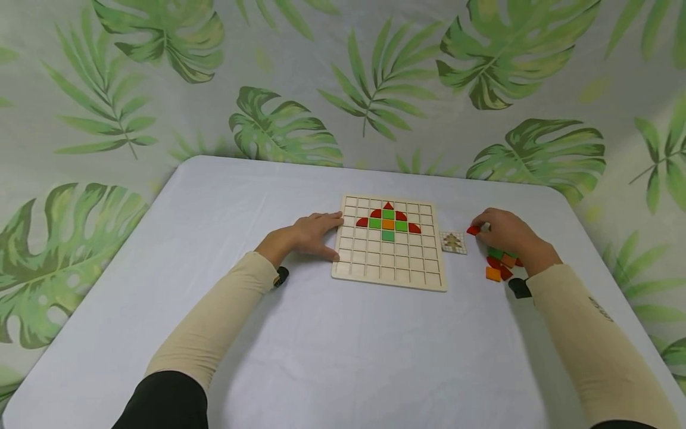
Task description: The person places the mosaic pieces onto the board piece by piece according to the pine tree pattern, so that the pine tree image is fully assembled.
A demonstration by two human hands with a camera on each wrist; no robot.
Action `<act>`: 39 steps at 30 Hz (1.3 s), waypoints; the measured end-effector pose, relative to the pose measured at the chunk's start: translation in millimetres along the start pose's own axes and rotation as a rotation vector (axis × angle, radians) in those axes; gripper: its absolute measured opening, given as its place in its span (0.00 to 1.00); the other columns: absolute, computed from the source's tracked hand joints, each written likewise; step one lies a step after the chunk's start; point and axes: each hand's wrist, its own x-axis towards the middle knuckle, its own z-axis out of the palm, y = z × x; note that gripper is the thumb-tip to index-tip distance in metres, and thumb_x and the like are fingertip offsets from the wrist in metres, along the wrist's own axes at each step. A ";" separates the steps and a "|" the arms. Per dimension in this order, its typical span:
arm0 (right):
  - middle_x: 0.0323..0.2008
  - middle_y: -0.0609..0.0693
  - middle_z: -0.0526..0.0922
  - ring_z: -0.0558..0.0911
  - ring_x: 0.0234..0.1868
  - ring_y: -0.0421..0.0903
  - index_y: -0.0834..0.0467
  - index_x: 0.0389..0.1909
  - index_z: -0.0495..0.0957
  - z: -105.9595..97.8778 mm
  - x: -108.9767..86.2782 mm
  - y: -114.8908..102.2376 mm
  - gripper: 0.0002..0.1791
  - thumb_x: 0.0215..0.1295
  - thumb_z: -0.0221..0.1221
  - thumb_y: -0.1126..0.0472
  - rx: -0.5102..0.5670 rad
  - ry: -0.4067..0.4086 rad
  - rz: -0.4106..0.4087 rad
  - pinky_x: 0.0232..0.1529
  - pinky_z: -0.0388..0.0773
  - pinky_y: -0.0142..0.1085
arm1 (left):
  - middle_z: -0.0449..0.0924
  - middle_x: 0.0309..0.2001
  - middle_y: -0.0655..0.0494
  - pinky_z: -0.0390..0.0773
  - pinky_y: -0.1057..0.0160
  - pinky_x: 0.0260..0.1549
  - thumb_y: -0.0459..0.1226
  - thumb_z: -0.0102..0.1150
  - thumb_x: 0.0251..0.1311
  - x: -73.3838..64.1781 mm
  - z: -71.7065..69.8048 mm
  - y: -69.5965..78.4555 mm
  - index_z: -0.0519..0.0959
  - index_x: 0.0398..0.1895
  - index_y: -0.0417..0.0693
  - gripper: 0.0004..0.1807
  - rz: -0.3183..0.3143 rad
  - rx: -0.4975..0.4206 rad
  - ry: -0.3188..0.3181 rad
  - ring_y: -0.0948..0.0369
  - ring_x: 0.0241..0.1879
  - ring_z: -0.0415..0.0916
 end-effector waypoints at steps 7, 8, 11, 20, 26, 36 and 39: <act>0.54 0.67 0.80 0.77 0.47 0.61 0.67 0.55 0.78 0.5 -1.0 1.9 0.20 0.65 0.58 0.61 0.010 0.020 -0.001 0.53 0.75 0.59 | 0.39 0.82 0.62 0.50 0.43 0.76 0.57 0.65 0.58 0.1 1.2 -0.4 0.51 0.80 0.57 0.51 0.008 -0.002 0.008 0.50 0.81 0.41; 0.53 0.67 0.80 0.77 0.47 0.61 0.67 0.55 0.78 0.9 -0.8 2.2 0.20 0.65 0.59 0.61 0.012 0.023 -0.002 0.53 0.75 0.59 | 0.39 0.82 0.62 0.50 0.43 0.76 0.57 0.65 0.58 0.0 1.2 -0.4 0.51 0.80 0.57 0.51 0.009 -0.003 0.009 0.50 0.81 0.41; 0.52 0.66 0.81 0.78 0.46 0.59 0.67 0.55 0.78 1.7 -0.1 2.5 0.21 0.64 0.59 0.60 0.017 0.032 -0.004 0.52 0.75 0.58 | 0.39 0.82 0.61 0.50 0.43 0.76 0.57 0.65 0.58 -0.4 0.8 0.0 0.51 0.80 0.56 0.51 0.012 -0.004 0.011 0.50 0.81 0.41; 0.53 0.66 0.81 0.78 0.47 0.60 0.67 0.56 0.78 -1.1 -2.7 2.6 0.20 0.65 0.58 0.62 0.015 0.046 -0.002 0.51 0.76 0.58 | 0.40 0.82 0.61 0.50 0.43 0.76 0.57 0.65 0.58 -0.6 0.7 0.0 0.51 0.80 0.56 0.51 0.014 -0.002 0.010 0.49 0.81 0.42; 0.50 0.65 0.82 0.78 0.45 0.58 0.66 0.55 0.79 -1.4 -2.7 2.8 0.19 0.65 0.58 0.63 0.002 0.064 -0.021 0.51 0.76 0.57 | 0.40 0.82 0.61 0.50 0.43 0.76 0.57 0.66 0.58 -0.2 1.2 -0.2 0.51 0.80 0.56 0.51 0.010 -0.006 0.010 0.50 0.81 0.41; 0.50 0.65 0.82 0.77 0.45 0.58 0.66 0.55 0.79 -6.1 -2.6 -2.9 0.18 0.66 0.58 0.63 0.007 0.078 -0.028 0.49 0.76 0.56 | 0.40 0.82 0.61 0.50 0.43 0.76 0.57 0.66 0.58 -0.8 1.6 -0.8 0.51 0.80 0.56 0.51 0.014 -0.008 0.017 0.50 0.81 0.41; 0.50 0.64 0.82 0.77 0.45 0.58 0.66 0.54 0.80 -8.8 -3.0 -7.6 0.18 0.66 0.58 0.63 0.004 0.085 -0.037 0.50 0.77 0.56 | 0.40 0.82 0.60 0.50 0.43 0.76 0.56 0.66 0.57 -1.1 0.8 -0.7 0.52 0.80 0.55 0.51 0.023 -0.009 0.020 0.49 0.81 0.42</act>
